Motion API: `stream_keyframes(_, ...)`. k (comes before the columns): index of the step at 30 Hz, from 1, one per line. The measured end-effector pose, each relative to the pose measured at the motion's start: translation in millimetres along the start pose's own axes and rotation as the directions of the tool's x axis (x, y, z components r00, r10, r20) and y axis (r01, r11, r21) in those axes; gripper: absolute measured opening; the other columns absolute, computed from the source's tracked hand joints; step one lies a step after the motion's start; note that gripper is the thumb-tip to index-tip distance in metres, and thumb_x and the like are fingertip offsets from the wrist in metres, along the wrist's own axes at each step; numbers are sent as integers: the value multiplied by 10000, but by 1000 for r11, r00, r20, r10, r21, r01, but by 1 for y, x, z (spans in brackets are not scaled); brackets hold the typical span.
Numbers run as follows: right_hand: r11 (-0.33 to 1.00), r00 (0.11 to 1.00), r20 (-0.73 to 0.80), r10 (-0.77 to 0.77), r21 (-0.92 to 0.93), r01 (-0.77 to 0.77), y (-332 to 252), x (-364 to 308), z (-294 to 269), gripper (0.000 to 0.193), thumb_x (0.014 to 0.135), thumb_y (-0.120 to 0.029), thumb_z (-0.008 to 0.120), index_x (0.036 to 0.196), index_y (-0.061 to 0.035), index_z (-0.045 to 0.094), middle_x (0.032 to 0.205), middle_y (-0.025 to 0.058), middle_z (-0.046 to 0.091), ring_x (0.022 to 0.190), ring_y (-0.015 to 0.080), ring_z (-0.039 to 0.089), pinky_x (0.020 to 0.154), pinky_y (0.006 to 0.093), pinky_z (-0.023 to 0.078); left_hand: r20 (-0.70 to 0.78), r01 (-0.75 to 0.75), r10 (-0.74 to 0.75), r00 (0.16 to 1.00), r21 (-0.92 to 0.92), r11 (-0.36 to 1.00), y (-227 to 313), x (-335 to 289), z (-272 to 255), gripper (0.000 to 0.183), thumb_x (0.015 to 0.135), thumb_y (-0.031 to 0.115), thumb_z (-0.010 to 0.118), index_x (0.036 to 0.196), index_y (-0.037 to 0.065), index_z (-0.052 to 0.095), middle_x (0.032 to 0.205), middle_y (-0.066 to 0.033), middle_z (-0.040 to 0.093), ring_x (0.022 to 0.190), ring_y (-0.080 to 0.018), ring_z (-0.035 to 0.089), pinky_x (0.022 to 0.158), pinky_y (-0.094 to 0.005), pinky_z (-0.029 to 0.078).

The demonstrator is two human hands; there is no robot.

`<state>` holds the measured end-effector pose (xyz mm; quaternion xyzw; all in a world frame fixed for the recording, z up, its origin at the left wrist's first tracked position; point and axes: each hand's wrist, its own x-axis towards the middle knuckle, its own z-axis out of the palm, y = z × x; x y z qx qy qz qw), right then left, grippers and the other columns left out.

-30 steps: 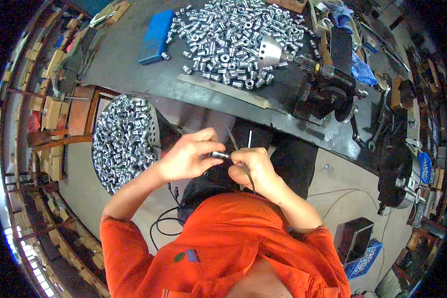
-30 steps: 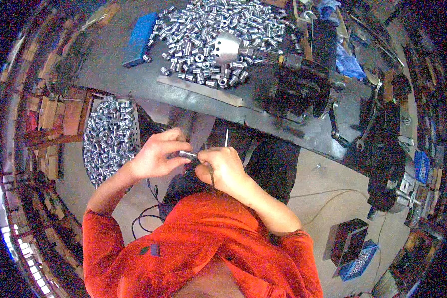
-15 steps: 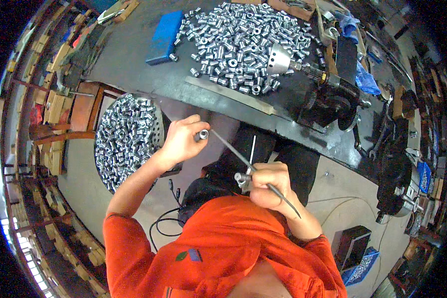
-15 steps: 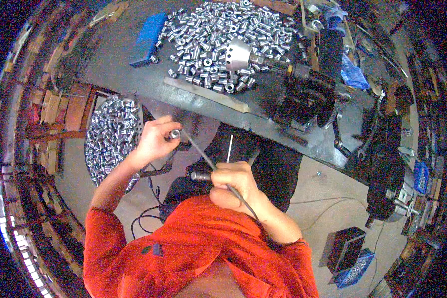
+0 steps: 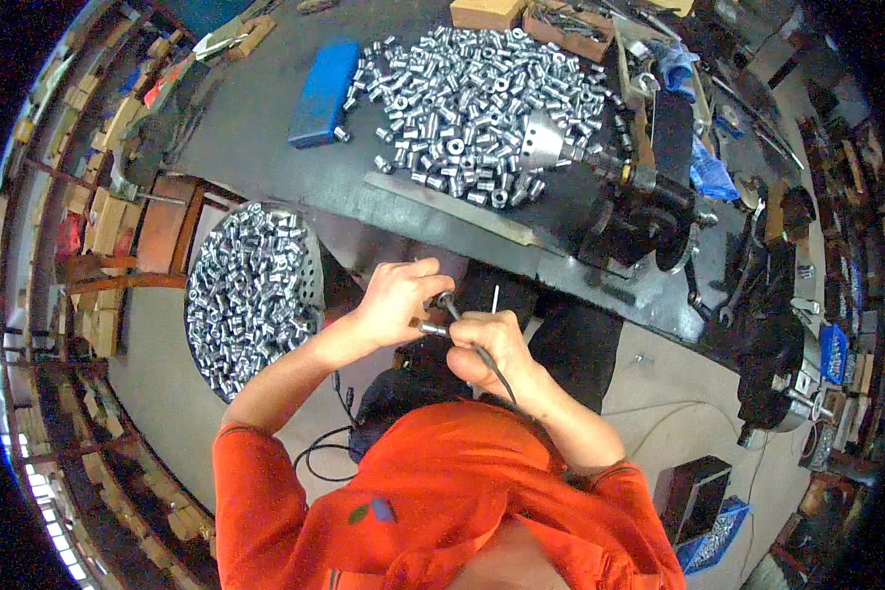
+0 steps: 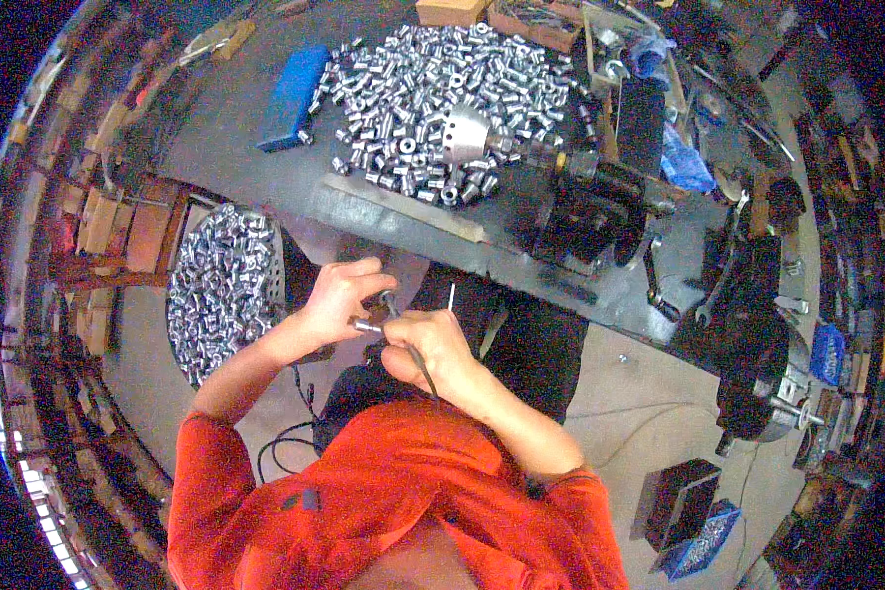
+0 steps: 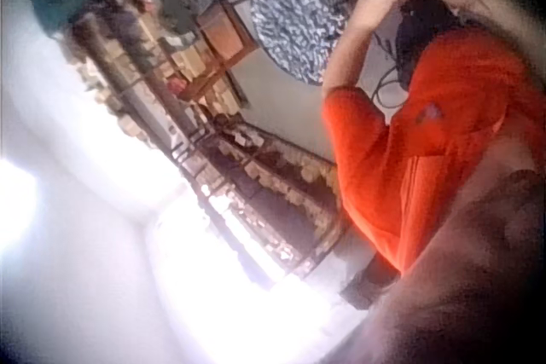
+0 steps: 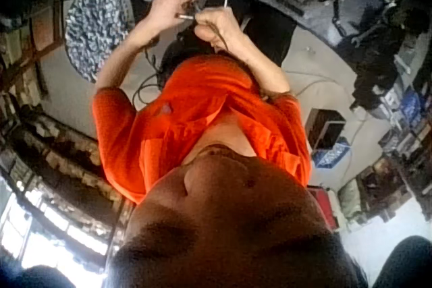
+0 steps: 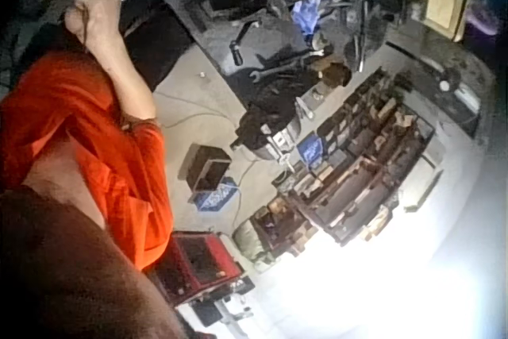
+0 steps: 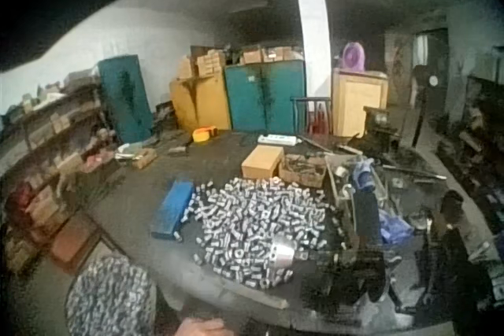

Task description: The person measures small metal components using a caliper on a workbench, picking them one by one from a tray and setting them aside.

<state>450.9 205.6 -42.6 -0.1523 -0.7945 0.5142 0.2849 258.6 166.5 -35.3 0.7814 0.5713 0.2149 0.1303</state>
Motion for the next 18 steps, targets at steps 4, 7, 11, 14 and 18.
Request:
stream_keyframes(4,993,984,-134,-118,-37,114,-5,-17,-17,279,573,-28,629,553,-67,353,533,85,340,442,249,410,423,353,290,-46,95,-89,995,147,985,-29,18,-5,283,620,126,660,898,74,658,739,-117,598,686,-317,611,618,-413,500)
stream_keyframes(7,981,958,-249,-141,-165,102,-9,-26,-29,291,593,-78,617,540,-68,331,520,71,322,424,240,376,410,349,270,-161,81,-47,986,210,974,-55,76,-6,282,646,182,658,907,74,660,770,-142,621,730,-344,618,676,-444,500)
stream_keyframes(11,988,954,-261,-146,-92,126,-12,-23,-26,211,556,30,505,524,-52,313,497,59,349,398,196,375,389,290,265,-354,200,-243,903,-153,968,-88,140,-40,383,770,190,682,1115,43,603,611,-87,598,555,-155,586,526,-307,456)
stream_keyframes(14,990,943,-313,-112,-115,79,-11,-29,-20,210,563,33,499,515,-44,310,485,60,354,394,181,380,389,277,266,-350,272,-358,866,-271,923,-74,132,-73,318,780,208,667,1043,33,625,596,-126,577,496,-213,513,516,-342,414)
stream_keyframes(18,996,945,-319,-71,-66,52,-2,-33,-12,205,577,52,478,495,-54,322,480,52,428,406,140,424,390,257,300,-284,336,-408,867,-270,902,-99,49,-93,296,856,164,626,1141,87,600,600,-3,576,474,-67,481,454,-236,423)
